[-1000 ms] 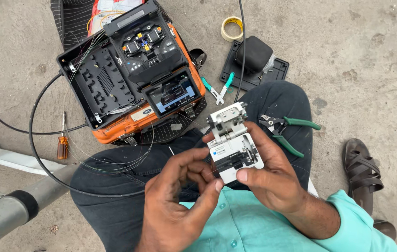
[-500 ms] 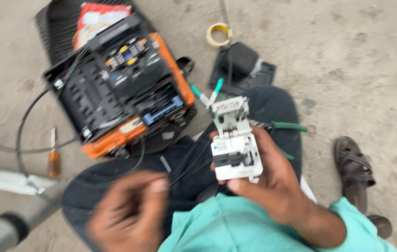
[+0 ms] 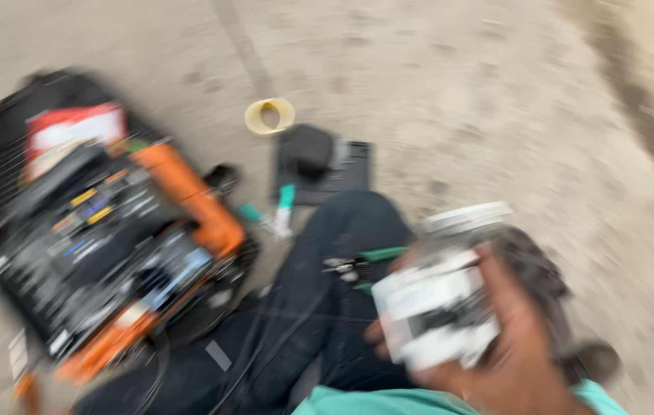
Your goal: The person sits on the ground with a fiber optic fusion splicer kit and splices fiber optic cable. They strip the fiber coating with wire strippers, place the fiber in a cleaver and cleave it, then load the prepared fiber into the fusion splicer and operate the splicer.
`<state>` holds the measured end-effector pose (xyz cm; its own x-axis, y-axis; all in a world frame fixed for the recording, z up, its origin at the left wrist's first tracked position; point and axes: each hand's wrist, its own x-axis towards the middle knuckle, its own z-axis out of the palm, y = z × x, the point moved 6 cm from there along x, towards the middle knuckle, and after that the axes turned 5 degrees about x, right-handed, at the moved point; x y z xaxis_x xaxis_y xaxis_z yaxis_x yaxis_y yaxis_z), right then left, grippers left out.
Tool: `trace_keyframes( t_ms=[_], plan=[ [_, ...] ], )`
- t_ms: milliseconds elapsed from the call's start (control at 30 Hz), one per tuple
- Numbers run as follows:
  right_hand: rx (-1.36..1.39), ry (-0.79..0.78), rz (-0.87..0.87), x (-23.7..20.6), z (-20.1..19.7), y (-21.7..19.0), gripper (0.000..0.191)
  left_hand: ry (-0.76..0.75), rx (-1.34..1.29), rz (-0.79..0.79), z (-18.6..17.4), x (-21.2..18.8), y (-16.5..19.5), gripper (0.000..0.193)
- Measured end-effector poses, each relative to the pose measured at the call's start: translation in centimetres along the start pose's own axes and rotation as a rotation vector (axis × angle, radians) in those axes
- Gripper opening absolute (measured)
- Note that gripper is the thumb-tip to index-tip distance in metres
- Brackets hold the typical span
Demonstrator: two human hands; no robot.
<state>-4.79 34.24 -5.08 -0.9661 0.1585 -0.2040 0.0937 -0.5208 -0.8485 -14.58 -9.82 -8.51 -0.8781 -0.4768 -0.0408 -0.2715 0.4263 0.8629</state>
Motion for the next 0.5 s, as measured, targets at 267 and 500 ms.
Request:
trace_keyframes(
  t_ms=[267, 500],
  plan=[
    [-0.490, 0.251, -0.357, 15.7, -7.9, 5.4, 0.061, 0.086, -0.157, 0.272, -5.7, 3.3, 3.1, 0.014],
    [-0.685, 0.260, -0.327, 21.4, -7.9, 13.6, 0.069, -0.117, -0.213, 0.289, -0.9, 12.2, 3.6, 0.010]
  ],
)
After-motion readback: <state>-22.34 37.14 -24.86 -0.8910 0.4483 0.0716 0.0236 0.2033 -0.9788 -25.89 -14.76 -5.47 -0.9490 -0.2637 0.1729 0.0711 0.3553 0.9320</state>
